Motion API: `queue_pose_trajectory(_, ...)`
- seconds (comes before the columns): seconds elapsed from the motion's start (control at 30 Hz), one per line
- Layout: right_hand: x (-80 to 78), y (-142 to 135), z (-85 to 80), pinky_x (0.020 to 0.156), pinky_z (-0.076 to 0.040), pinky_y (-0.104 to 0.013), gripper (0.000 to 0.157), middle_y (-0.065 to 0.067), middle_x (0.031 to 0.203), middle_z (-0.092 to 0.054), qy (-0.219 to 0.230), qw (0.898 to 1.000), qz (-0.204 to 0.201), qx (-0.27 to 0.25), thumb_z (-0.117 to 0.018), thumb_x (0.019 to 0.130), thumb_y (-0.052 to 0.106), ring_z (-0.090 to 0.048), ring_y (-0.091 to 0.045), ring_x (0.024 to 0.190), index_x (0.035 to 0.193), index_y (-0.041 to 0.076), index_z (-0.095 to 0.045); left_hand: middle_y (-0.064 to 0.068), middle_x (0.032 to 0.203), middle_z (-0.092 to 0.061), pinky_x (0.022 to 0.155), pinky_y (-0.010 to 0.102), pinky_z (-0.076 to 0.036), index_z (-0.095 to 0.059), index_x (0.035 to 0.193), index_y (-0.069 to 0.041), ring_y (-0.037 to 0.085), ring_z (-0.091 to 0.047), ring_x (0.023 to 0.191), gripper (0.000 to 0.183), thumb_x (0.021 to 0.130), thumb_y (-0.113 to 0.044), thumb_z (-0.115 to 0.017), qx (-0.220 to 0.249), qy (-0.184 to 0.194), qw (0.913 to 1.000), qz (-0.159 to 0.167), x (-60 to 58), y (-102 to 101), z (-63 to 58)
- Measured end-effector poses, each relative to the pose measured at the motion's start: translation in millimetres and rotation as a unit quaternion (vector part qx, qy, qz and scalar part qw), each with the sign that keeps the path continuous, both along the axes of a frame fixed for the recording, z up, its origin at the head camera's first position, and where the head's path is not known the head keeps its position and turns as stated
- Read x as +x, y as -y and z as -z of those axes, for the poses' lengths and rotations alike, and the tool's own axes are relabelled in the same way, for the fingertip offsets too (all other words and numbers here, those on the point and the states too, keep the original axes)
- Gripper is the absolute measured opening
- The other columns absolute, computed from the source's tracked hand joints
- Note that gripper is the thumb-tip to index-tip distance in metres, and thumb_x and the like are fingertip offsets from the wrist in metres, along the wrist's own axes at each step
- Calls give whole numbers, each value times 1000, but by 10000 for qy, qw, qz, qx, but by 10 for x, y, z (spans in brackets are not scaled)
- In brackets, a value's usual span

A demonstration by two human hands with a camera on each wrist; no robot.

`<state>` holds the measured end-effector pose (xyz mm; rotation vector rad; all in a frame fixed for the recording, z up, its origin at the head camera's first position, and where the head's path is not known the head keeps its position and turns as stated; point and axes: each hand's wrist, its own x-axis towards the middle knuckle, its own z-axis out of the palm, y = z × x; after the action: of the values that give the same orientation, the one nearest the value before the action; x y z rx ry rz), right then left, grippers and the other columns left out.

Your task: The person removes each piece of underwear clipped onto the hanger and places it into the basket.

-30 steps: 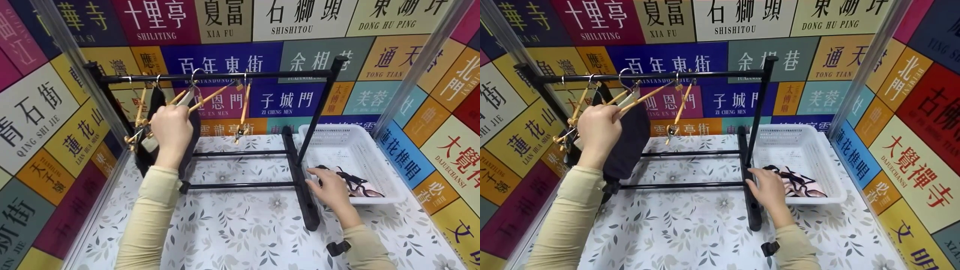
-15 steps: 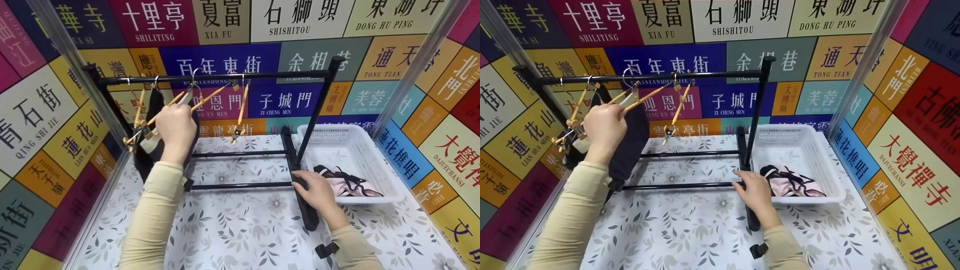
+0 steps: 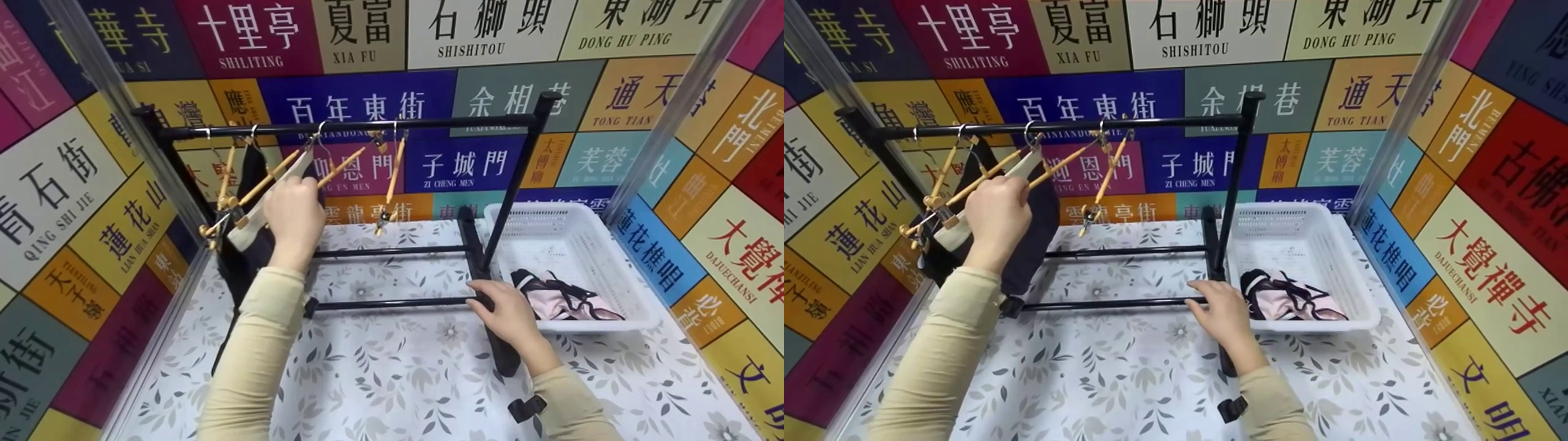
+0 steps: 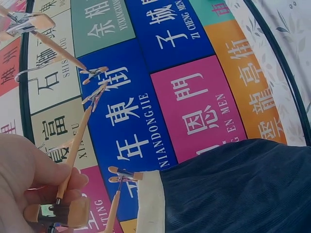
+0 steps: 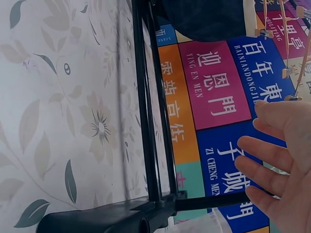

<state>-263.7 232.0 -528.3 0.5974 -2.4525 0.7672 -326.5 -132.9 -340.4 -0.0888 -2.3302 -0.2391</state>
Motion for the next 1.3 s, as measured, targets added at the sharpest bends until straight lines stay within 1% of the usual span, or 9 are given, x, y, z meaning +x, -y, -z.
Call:
queue_pose_trajectory(0.13, -16, 34, -29, 93, -47, -48, 33, -10, 112, -71, -10, 10000, -40, 25, -78, 84, 18, -65, -34, 104, 115, 8, -71, 17, 80, -66, 70, 53, -46, -67, 84, -2, 41, -61, 76, 11, 77, 3, -61, 82, -24, 9999, 95, -2, 5, 2)
queue_pose_trajectory(0.3, -29, 101, -92, 93, -47, -47, 34, -10, 114, -70, 77, 9999, -111, 66, -77, 85, 19, -65, -33, 105, 117, 9, -71, 17, 78, -65, 67, 52, -45, -68, 84, -2, 40, -60, 73, 11, 78, 4, -60, 81, -129, 9997, 209, 11, 14, -1)
queue_pose_trajectory(0.43, -40, 163, -149, 93, -47, -48, 35, -9, 116, -70, 127, 9998, -116, 60, -77, 85, 21, -64, -32, 106, 118, 11, -71, 16, 80, -66, 66, 52, -44, -68, 85, -2, 40, -60, 75, 3, 83, -4, -66, 143, -166, 9995, 242, 38, 18, -19)
queue_pose_trajectory(0.53, -48, 205, -182, 93, -47, -48, 35, -8, 116, -70, 127, 9998, -124, 79, -77, 86, 21, -63, -33, 107, 119, 12, -71, 16, 85, -68, 68, 52, -43, -69, 88, -4, 40, -61, 79, 10, 85, -13, -71, 218, -87, 9994, 246, 66, 22, -47)
queue_pose_trajectory(0.7, -55, 265, -206, 95, -46, -48, 36, -7, 116, -70, 140, 9996, -210, 93, -77, 86, 19, -63, -33, 108, 120, 11, -70, 16, 91, -69, 74, 53, -44, -70, 94, -6, 40, -62, 82, 15, 87, -19, -72, 334, 26, 9986, 397, 135, 50, -127)
queue_pose_trajectory(0.9, -86, 329, -146, 92, -47, -48, 34, -7, 114, -71, 57, 9993, -358, 64, -77, 85, 19, -64, -31, 105, 118, 10, -70, 15, 100, -71, 79, 54, -44, -72, 107, -6, 39, -63, 87, 26, 90, -25, -70, 574, 44, 9964, 624, 247, 130, -265)
queue_pose_trajectory(1.1, -92, 371, -45, 91, -48, -45, 33, -6, 113, -72, 194, 9989, -428, 33, -76, 86, 19, -65, -31, 103, 117, 10, -71, 16, 104, -70, 78, 53, -44, -71, 114, -6, 39, -62, 89, 33, 93, -32, -68, 611, 150, 9961, 612, 342, 273, -392)
queue_pose_trajectory(1.2, -88, 395, 10, 92, -48, -44, 33, -6, 112, -72, 320, 9985, -434, 4, -76, 86, 20, -65, -30, 104, 117, 10, -71, 17, 105, -70, 80, 55, -44, -70, 114, -5, 40, -63, 91, 35, 93, -33, -68, 583, 190, 9964, 592, 364, 361, -439)
queue_pose_trajectory(1.3, -84, 428, 64, 94, -47, -44, 34, -6, 112, -72, 359, 9983, -465, 5, -76, 86, 21, -65, -30, 105, 117, 9, -71, 17, 107, -69, 82, 57, -43, -68, 116, -5, 40, -63, 94, 37, 94, -35, -66, 562, 344, 9963, 549, 373, 448, -478)
